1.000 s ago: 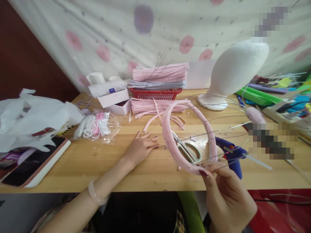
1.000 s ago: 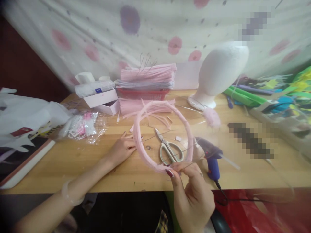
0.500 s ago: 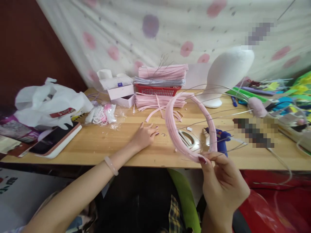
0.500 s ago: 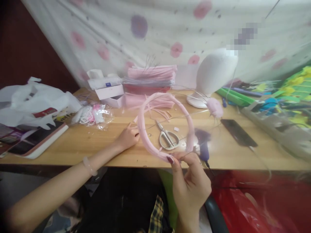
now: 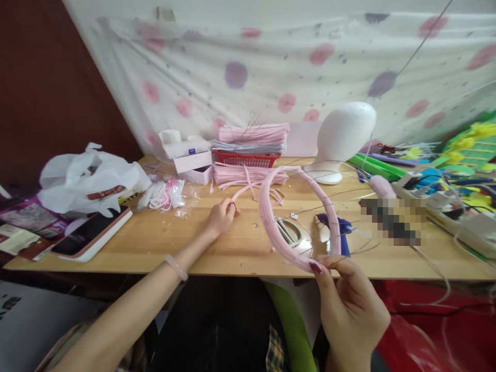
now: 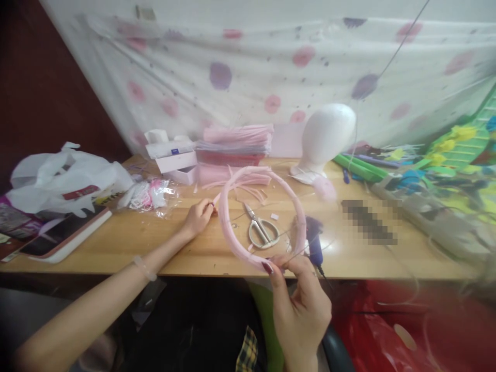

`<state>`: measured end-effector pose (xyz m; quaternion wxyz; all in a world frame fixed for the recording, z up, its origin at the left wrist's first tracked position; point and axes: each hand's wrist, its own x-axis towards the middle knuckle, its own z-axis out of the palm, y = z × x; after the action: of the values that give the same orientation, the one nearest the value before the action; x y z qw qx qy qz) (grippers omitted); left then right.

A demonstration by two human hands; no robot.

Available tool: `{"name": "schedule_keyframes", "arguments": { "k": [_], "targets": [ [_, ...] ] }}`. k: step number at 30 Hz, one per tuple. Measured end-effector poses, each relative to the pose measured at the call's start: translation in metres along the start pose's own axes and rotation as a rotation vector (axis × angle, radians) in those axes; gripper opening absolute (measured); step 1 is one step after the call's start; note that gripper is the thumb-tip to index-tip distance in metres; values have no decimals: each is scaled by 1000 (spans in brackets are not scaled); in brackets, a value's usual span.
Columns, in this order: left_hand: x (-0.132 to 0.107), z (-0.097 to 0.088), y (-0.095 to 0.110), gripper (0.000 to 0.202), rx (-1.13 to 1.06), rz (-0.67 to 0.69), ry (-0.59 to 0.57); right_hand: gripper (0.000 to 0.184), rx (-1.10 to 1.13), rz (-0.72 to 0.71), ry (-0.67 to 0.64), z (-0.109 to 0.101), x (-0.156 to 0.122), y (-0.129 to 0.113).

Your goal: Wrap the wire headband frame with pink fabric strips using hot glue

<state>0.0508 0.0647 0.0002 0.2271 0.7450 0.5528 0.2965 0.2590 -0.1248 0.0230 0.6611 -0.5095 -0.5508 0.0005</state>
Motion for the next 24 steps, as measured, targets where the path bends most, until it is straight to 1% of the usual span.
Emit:
{"name": "schedule_keyframes", "arguments": {
  "k": [2, 4, 5, 6, 7, 8, 11, 13, 16, 18, 21, 24],
  "targets": [
    [0, -12, -2, 30, -45, -9, -1, 7, -4, 3, -34, 1, 1, 3],
    [-2, -30, -7, 28, -76, -10, -8, 8, -2, 4, -82, 5, 2, 6],
    [-4, -41, -11, 32, -90, -7, -12, 8, -3, -2, -105, 8, 2, 7],
    [-7, -52, -15, 43, -100, -4, -17, 8, -8, -15, -126, 11, 3, 7],
    [-11, -63, -20, 48, -107, -4, -16, 8, -20, -30, -148, 14, 3, 8],
    [-17, -73, -25, 48, -111, -9, -14, 8, -37, -48, -167, 17, 4, 8],
    [-34, -99, -43, 35, -121, -53, 20, 7, -84, -89, -212, 27, 6, 10],
    [-45, -110, -54, 21, -153, -80, 88, 8, -108, -94, -248, 33, 7, 11],
    [-58, -116, -63, 23, -268, -95, 214, 8, -114, -93, -310, 42, 7, 16],
    [-64, -117, -63, 9, -392, -97, 247, 7, -104, -103, -343, 49, 8, 19],
    [-69, -113, -55, 16, -615, -106, 219, 7, -106, -105, -403, 59, 10, 21],
    [-71, -108, -43, 16, -813, -128, 158, 7, -131, -111, -466, 67, 12, 22]
  ]
}}
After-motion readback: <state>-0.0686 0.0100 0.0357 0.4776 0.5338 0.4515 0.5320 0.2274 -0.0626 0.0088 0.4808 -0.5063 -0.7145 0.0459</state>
